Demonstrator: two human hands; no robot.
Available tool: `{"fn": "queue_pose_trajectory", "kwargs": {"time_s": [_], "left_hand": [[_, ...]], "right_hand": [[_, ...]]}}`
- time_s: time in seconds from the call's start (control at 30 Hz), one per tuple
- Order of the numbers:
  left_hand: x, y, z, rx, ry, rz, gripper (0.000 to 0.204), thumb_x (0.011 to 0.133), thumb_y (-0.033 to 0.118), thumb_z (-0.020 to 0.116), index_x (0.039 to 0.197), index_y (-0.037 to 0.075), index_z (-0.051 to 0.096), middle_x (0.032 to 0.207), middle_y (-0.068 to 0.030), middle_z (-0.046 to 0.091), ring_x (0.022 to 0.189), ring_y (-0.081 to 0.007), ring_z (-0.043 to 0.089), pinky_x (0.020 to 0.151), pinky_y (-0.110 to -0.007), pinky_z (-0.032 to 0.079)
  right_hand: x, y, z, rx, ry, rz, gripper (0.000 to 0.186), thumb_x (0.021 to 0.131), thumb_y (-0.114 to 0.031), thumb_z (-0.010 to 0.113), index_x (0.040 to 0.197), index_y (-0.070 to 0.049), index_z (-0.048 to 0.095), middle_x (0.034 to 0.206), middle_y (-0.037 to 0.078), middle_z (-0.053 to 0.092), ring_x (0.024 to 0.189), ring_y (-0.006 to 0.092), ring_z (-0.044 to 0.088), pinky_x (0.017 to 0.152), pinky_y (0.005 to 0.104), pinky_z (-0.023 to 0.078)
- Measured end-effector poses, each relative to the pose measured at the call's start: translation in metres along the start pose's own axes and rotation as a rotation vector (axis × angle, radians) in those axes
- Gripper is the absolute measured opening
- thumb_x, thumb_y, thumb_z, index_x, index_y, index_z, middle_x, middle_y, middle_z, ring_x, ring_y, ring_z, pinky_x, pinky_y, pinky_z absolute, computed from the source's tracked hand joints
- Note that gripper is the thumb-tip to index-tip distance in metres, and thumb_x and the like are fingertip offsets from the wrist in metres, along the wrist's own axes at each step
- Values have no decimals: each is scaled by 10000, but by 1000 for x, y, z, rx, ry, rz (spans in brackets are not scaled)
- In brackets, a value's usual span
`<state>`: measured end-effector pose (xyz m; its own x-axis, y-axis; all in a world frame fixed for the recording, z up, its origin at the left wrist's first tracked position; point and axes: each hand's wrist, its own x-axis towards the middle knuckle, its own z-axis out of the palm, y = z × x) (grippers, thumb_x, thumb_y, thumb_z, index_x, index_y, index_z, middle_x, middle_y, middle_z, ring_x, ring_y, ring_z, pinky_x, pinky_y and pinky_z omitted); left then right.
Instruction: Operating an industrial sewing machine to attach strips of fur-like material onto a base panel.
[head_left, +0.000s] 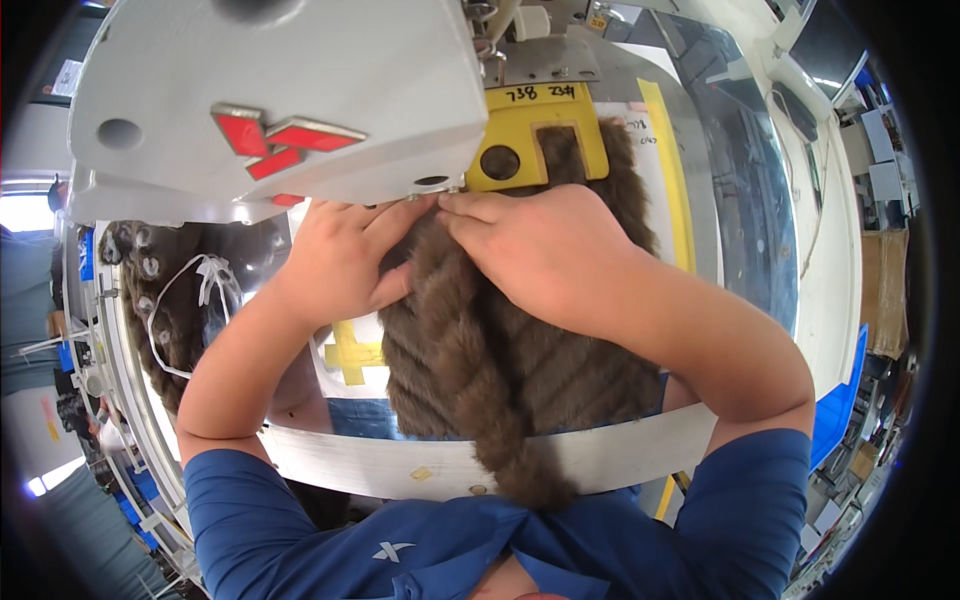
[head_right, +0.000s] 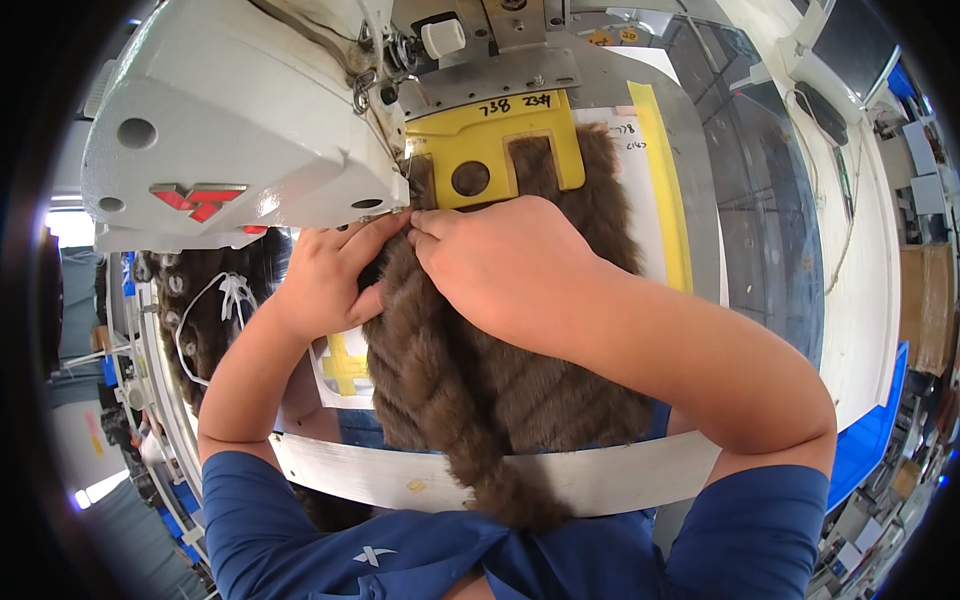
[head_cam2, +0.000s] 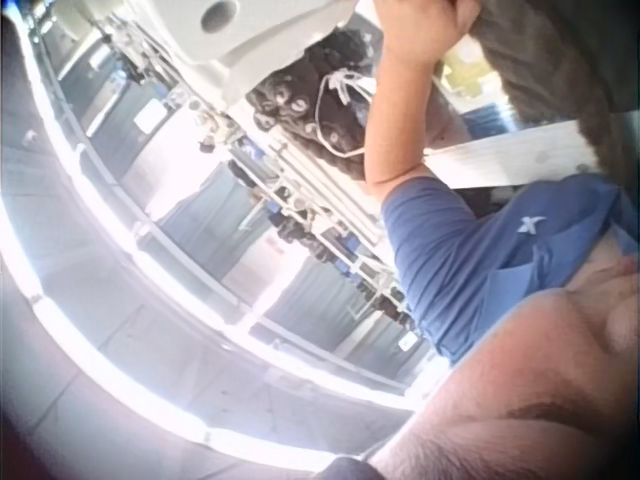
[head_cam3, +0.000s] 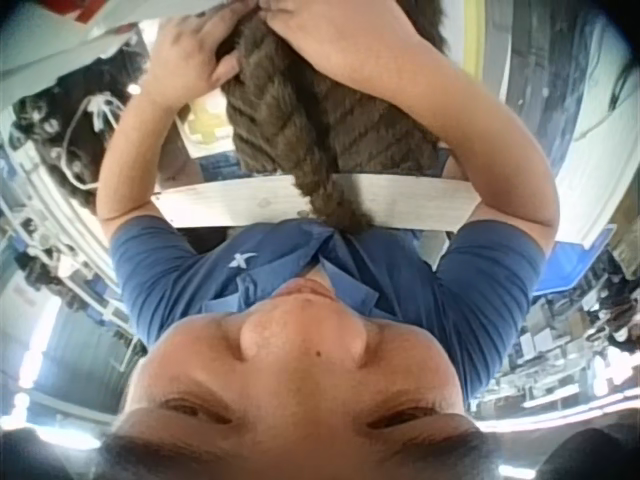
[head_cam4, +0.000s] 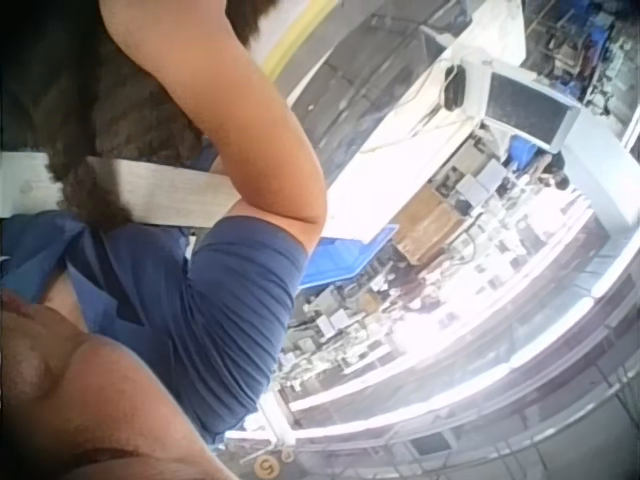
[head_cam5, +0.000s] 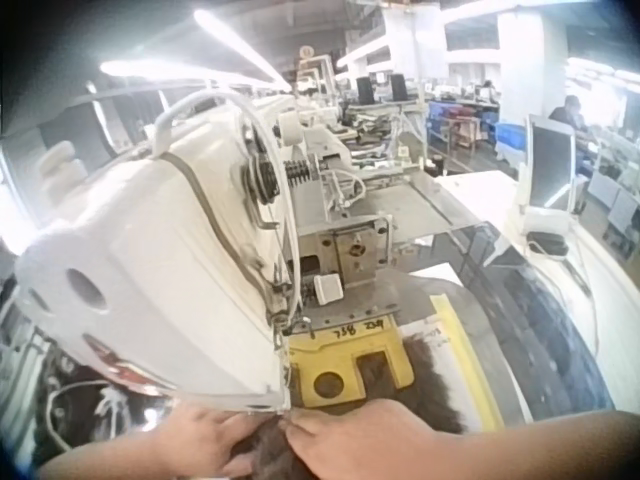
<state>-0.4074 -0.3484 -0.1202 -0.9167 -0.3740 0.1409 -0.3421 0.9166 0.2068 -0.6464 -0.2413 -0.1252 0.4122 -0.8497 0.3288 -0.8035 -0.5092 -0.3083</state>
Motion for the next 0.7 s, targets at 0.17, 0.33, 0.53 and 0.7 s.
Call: {"fn": "queue_pose_trajectory", "kwargs": {"time_s": [0.17, 0.33, 0.53, 0.7], "left_hand": [[-4, 2, 1, 28, 62, 68, 671, 697, 265, 659, 1331, 45, 666, 1285, -139, 700, 1094, -332, 668, 974, -423, 475], [-8, 9, -1, 19, 39, 67, 680, 691, 288, 694, 1329, 55, 657, 1373, -100, 659, 1073, -283, 649, 921, -397, 473], [-6, 15, 3, 6, 18, 72, 704, 705, 328, 727, 1352, 66, 633, 1438, -60, 621, 1019, -218, 627, 826, -363, 458], [-3, 16, 6, 5, 46, 92, 689, 714, 338, 732, 1337, 62, 636, 1447, -57, 618, 1007, -205, 629, 805, -359, 451]], "right_hand": [[3, -8, -12, 15, -126, 16, 292, 912, -117, 582, 1142, 10, 710, 1174, 70, 736, 916, 236, 743, 645, 366, 599], [0, -14, -18, 31, -163, 21, 313, 901, -106, 583, 1164, 3, 712, 1169, 60, 733, 900, 221, 742, 632, 359, 595], [-1, -20, -30, -14, -227, 23, 357, 884, -101, 591, 1206, -4, 710, 1189, 48, 733, 874, 214, 739, 618, 347, 588], [-3, -15, -32, -39, -264, 29, 381, 882, -104, 586, 1234, -33, 713, 1218, 28, 733, 839, 207, 741, 597, 337, 580]]}}
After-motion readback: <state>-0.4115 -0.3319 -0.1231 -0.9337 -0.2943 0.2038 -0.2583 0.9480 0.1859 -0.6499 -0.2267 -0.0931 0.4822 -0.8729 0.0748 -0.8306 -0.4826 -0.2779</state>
